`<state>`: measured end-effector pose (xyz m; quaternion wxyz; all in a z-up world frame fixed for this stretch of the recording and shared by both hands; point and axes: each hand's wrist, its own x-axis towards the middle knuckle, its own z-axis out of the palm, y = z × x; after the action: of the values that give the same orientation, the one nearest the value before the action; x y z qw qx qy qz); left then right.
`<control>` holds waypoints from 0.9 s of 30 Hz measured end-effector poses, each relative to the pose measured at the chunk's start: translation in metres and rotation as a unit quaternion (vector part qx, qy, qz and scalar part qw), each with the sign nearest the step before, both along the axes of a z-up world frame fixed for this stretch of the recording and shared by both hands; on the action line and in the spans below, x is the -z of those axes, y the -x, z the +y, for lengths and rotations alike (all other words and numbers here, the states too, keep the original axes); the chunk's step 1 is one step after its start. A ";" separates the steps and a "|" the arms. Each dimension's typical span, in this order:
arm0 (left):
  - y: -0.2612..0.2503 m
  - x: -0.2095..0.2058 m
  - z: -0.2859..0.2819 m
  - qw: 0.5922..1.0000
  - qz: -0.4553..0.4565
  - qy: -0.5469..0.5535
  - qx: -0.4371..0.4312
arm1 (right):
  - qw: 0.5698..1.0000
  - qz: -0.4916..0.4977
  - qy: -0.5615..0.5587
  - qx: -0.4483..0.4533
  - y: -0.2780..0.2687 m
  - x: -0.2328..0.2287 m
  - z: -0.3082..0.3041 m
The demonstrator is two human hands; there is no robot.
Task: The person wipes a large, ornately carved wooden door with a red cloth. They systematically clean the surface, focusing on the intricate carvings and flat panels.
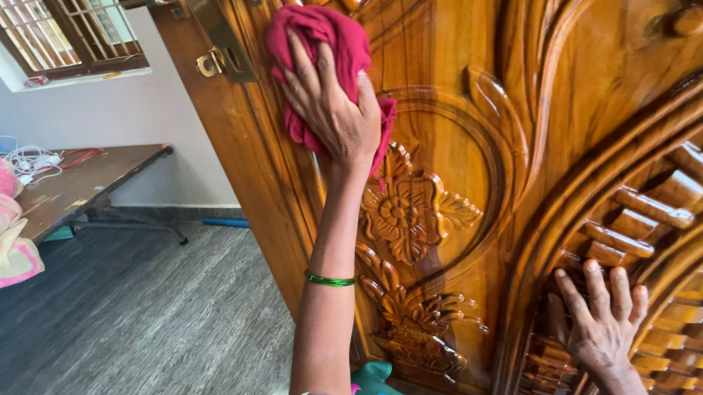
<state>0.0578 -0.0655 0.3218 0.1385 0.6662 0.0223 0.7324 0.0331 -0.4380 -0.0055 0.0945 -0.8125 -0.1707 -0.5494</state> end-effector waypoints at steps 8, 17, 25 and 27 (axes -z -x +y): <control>0.003 0.035 0.059 0.998 0.026 0.045 -0.044 | 0.999 0.001 -0.038 -0.017 -0.014 0.021 0.006; -0.030 0.114 0.134 0.949 0.034 0.307 -0.069 | 0.999 -0.012 -0.039 -0.021 -0.010 0.014 0.009; -0.018 0.123 0.096 0.960 -0.016 0.275 -0.053 | 0.995 -0.053 -0.069 -0.056 0.003 -0.012 0.014; -0.011 0.108 0.072 0.973 -0.032 0.226 -0.037 | 0.994 -0.055 -0.075 -0.052 0.004 -0.016 0.015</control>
<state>0.0686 0.0060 0.2135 0.2588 0.5924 0.2078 0.7341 0.0290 -0.4232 0.0108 0.1740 -0.7619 -0.1760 -0.5985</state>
